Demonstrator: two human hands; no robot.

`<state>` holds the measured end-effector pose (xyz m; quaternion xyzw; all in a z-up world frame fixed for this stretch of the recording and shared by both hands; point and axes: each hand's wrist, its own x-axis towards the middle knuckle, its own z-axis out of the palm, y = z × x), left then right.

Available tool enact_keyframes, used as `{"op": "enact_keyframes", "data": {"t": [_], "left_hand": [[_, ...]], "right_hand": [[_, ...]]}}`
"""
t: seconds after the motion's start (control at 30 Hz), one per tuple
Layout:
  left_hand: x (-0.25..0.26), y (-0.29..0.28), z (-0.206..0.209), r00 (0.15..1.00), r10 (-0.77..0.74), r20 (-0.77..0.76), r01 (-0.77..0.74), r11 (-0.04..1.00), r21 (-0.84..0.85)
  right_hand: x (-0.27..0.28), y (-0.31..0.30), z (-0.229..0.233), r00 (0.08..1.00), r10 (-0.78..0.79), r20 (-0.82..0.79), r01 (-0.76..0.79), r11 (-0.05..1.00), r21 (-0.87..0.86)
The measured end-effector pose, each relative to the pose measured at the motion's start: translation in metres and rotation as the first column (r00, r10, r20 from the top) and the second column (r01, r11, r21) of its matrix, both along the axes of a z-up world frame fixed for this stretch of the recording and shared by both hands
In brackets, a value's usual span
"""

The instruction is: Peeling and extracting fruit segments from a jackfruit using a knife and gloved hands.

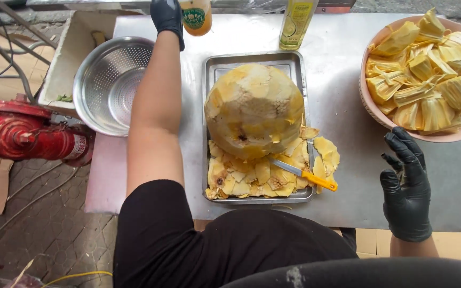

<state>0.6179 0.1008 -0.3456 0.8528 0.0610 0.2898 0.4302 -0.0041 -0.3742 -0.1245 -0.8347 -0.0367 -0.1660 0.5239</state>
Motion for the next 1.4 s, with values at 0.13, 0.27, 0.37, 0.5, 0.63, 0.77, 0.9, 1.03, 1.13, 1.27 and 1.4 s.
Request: {"op": "enact_keyframes", "data": {"t": [0.13, 0.27, 0.37, 0.5, 0.63, 0.77, 0.9, 1.03, 1.13, 1.27, 1.4], "left_hand": [[0.021, -0.041, -0.076, 0.986, 0.108, -0.131, -0.124, 0.985, -0.123], [0.012, -0.038, -0.091, 0.958, 0.114, -0.264, -0.128, 0.991, -0.038], [0.015, -0.007, -0.104, 0.934, -0.042, -0.355, 0.151, 0.947, 0.285], [-0.077, -0.007, -0.023, 0.820, -0.270, -0.505, 0.453, 0.845, 0.283], [-0.174, -0.020, 0.046, 0.793, -0.576, -0.197, 0.575, 0.815, -0.067], [-0.326, -0.061, 0.149, 0.705, -0.705, -0.081, 0.709, 0.705, 0.038], [-0.408, -0.082, 0.159, 0.728, -0.685, -0.033, 0.680, 0.716, 0.158], [-0.452, -0.092, 0.141, 0.794, -0.593, 0.131, 0.542, 0.789, 0.290], [-0.486, -0.103, 0.125, 0.836, -0.512, 0.196, 0.458, 0.850, 0.262], [-0.524, -0.126, 0.086, 0.888, -0.420, 0.190, 0.387, 0.903, 0.187], [-0.531, -0.145, 0.052, 0.929, -0.309, 0.203, 0.308, 0.951, 0.039]], "right_hand": [[-0.008, -0.011, -0.017, 0.995, -0.094, -0.023, 0.095, 0.995, 0.029], [-0.003, -0.018, -0.030, 0.986, -0.136, -0.096, 0.138, 0.990, 0.016], [0.012, -0.011, -0.031, 0.990, -0.066, -0.122, 0.074, 0.996, 0.057], [0.025, 0.013, -0.037, 0.967, 0.133, -0.218, -0.204, 0.916, -0.346], [0.024, 0.031, -0.063, 0.913, 0.146, -0.381, -0.365, 0.711, -0.602], [0.020, 0.035, -0.094, 0.874, 0.079, -0.480, -0.420, 0.621, -0.662], [0.021, 0.039, -0.117, 0.847, 0.015, -0.532, -0.431, 0.604, -0.670], [0.028, 0.038, -0.129, 0.875, 0.039, -0.483, -0.415, 0.576, -0.704], [0.028, 0.033, -0.137, 0.904, 0.101, -0.416, -0.397, 0.562, -0.726], [0.023, 0.029, -0.133, 0.906, 0.101, -0.411, -0.397, 0.541, -0.742], [0.022, 0.025, -0.134, 0.908, 0.124, -0.401, -0.399, 0.553, -0.731]]}}
